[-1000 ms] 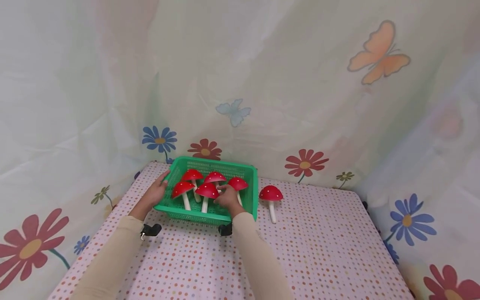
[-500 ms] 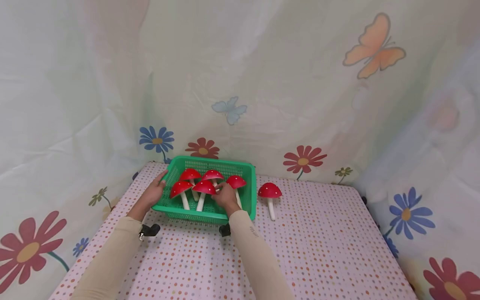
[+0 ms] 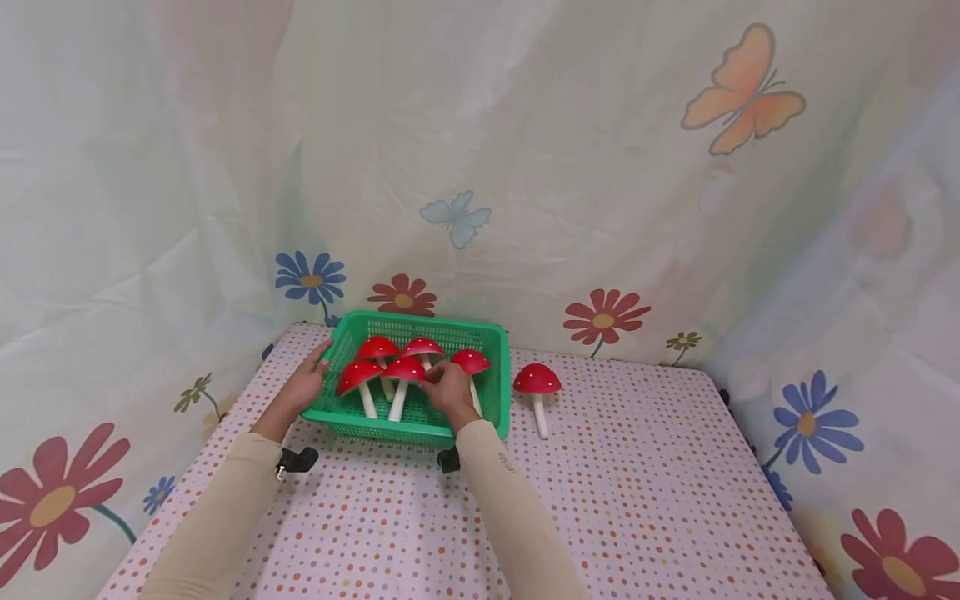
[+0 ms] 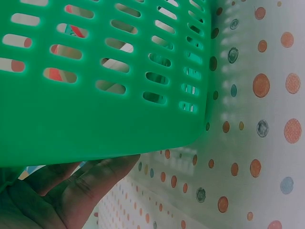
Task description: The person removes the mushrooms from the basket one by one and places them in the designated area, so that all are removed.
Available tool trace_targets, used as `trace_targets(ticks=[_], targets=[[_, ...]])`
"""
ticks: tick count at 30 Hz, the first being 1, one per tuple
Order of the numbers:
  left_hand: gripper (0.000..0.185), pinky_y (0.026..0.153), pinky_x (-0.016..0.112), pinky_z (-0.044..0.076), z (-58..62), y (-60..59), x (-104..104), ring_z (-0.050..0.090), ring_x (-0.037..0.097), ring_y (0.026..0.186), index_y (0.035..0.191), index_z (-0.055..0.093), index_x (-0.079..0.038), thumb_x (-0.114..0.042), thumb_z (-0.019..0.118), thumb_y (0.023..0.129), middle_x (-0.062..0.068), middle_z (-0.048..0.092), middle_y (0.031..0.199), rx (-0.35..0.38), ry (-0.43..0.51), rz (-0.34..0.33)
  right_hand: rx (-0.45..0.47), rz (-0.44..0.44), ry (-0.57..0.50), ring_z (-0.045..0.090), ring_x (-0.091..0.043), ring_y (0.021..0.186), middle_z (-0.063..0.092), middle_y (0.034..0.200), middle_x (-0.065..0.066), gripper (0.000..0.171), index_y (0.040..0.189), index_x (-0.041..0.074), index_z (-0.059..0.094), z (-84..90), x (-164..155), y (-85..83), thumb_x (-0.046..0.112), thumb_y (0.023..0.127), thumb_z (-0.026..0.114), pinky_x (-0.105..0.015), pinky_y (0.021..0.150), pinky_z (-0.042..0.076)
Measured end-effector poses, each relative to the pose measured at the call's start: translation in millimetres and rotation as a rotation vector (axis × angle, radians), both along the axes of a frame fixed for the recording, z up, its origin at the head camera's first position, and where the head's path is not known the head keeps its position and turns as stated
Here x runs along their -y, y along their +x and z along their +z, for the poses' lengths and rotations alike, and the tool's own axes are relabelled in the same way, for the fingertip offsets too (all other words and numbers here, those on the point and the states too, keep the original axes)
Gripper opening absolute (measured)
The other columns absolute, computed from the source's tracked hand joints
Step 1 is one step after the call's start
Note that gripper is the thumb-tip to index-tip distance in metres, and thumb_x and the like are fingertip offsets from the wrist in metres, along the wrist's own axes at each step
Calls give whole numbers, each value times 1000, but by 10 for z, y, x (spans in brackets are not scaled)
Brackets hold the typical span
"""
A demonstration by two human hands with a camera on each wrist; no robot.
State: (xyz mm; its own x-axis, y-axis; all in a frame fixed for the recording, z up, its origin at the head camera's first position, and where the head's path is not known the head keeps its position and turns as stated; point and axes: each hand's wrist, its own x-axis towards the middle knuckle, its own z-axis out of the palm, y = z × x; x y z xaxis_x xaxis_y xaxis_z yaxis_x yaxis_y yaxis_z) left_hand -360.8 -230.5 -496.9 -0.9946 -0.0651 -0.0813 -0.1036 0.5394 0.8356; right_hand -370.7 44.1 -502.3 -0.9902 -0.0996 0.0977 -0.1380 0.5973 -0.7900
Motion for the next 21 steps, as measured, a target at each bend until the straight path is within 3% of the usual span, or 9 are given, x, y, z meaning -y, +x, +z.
trace_targets(ticks=[10,21], targets=[[52,119,64,12,8,12,-3,11,42,151,160,13,-26,-25,23,109,12,12,166,-10,4,-2,16,-17,5,65,-18,76,73,88,-8,8,89,6,75,20,9,-16,14,90,73,-29,63,54],[52,119,65,13,10,11,-11,12,41,152,160,14,-27,-27,24,109,11,12,167,7,9,14,-58,-53,-24,65,-18,76,72,88,-7,12,90,7,76,55,21,29,17,92,71,-28,60,53]])
